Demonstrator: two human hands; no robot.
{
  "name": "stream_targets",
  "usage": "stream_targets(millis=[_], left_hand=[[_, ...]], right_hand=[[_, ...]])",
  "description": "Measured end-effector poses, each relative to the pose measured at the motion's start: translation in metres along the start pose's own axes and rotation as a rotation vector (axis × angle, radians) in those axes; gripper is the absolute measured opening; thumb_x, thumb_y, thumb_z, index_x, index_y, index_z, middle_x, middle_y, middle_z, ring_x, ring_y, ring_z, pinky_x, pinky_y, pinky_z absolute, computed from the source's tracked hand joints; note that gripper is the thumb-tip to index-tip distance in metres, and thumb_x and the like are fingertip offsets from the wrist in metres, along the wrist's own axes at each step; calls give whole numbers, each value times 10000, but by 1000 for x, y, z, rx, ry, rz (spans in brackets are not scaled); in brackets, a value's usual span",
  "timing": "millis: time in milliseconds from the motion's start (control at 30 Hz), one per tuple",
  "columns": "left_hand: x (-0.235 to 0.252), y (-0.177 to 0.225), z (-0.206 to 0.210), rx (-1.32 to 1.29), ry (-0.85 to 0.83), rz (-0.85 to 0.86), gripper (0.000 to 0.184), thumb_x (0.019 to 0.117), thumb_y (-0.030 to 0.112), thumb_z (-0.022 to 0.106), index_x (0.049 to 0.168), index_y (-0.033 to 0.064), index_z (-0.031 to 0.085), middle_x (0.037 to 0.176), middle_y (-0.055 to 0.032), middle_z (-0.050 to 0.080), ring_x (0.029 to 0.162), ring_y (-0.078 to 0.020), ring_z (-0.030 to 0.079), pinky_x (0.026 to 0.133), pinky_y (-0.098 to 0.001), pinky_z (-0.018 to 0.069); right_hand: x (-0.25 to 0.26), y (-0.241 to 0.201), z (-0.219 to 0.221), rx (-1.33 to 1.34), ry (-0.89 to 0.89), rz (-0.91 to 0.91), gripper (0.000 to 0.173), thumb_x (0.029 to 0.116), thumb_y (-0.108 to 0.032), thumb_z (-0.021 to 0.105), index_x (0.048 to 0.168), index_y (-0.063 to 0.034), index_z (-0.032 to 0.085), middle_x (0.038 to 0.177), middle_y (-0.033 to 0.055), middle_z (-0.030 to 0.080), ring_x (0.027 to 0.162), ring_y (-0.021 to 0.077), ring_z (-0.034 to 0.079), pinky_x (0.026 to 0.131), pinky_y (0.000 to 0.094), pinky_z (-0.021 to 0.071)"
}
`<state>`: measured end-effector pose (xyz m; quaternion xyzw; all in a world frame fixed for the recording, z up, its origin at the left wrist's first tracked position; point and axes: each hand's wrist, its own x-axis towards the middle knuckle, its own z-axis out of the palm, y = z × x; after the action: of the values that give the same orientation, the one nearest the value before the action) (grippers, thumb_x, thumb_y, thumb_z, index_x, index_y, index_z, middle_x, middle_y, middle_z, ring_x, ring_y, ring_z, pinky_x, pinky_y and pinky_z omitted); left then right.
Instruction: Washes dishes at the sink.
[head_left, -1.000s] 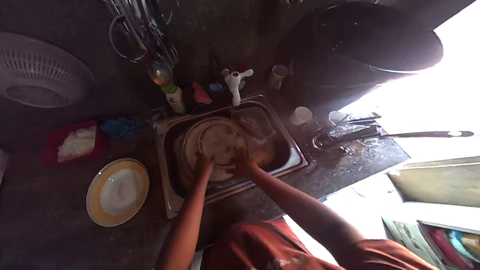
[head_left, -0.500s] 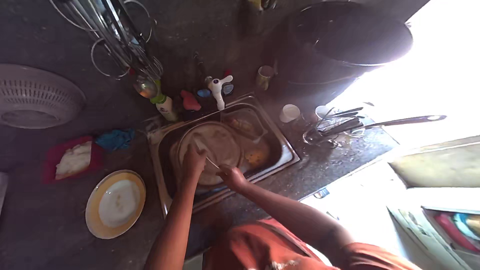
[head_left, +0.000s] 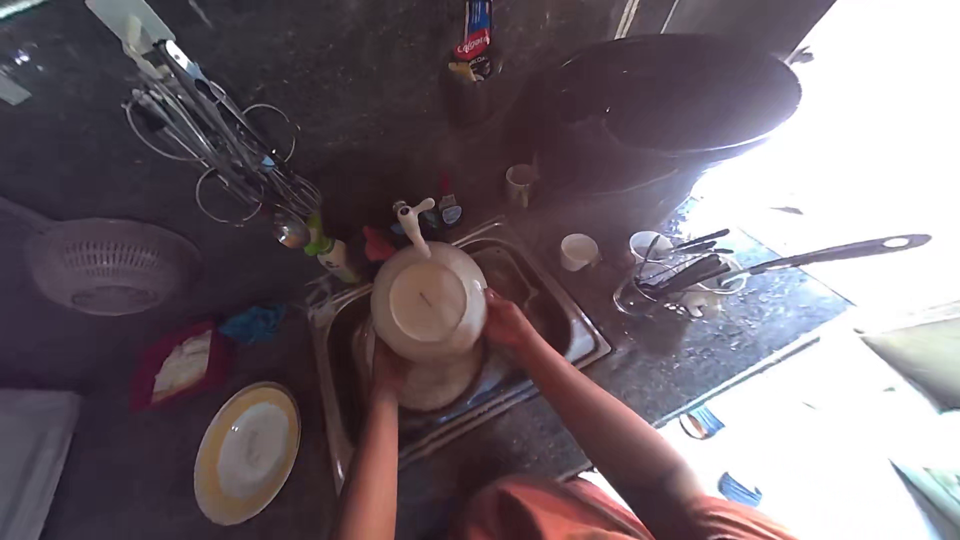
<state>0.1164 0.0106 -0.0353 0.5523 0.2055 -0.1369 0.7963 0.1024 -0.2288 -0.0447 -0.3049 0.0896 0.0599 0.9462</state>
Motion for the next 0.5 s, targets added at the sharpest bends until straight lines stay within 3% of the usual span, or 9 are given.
stream_targets(millis=[67, 100, 167, 300, 367, 500], left_hand=[[0, 11, 18, -5, -39, 112, 589, 1118, 465, 133, 1505, 112, 402, 1373, -113, 581, 1198, -188, 601, 979, -408, 538], [7, 20, 25, -1, -24, 123, 625, 1116, 489, 143, 1512, 85, 408, 1397, -143, 582, 1231, -219, 600, 1013, -443, 525], [21, 30, 34, 40, 8, 105, 699, 1099, 544, 142, 1472, 42, 456, 1346, -180, 621, 1197, -253, 631, 990, -477, 536], [36, 21, 41, 121, 148, 202, 607, 1119, 472, 270, 1413, 16, 541, 1351, -191, 624, 1212, -253, 632, 1019, -472, 529], [42, 16, 38, 63, 154, 173, 591, 1117, 477, 271, 1471, 59, 492, 1414, -163, 588, 1263, -243, 602, 1043, -468, 512], [55, -7, 34, -197, 67, 112, 605, 1101, 523, 172, 1475, 133, 445, 1367, -117, 593, 1217, -226, 596, 983, -479, 528]], right_hand=[[8, -10, -4, -41, 3, -9, 353, 1092, -249, 275, 1345, -86, 460, 1090, 62, 700, 991, 167, 693, 869, 386, 590], [15, -17, -4, -90, 24, -8, 400, 1117, -285, 257, 1398, -64, 436, 1108, 80, 689, 994, 171, 689, 872, 386, 588], [27, -24, -7, -183, 65, -4, 425, 1128, -302, 260, 1398, -33, 449, 1097, 99, 684, 974, 171, 688, 856, 376, 590], [40, -23, 4, -359, 178, -64, 400, 1122, -257, 334, 1328, 26, 527, 1086, 121, 666, 961, 160, 667, 863, 362, 573], [41, -25, 17, -430, 202, -102, 357, 1111, -209, 373, 1281, 45, 558, 1059, 114, 659, 932, 134, 659, 855, 339, 570], [36, -25, 34, -521, 131, -35, 419, 1122, -251, 343, 1309, 51, 565, 1111, 126, 664, 987, 135, 653, 906, 341, 554]])
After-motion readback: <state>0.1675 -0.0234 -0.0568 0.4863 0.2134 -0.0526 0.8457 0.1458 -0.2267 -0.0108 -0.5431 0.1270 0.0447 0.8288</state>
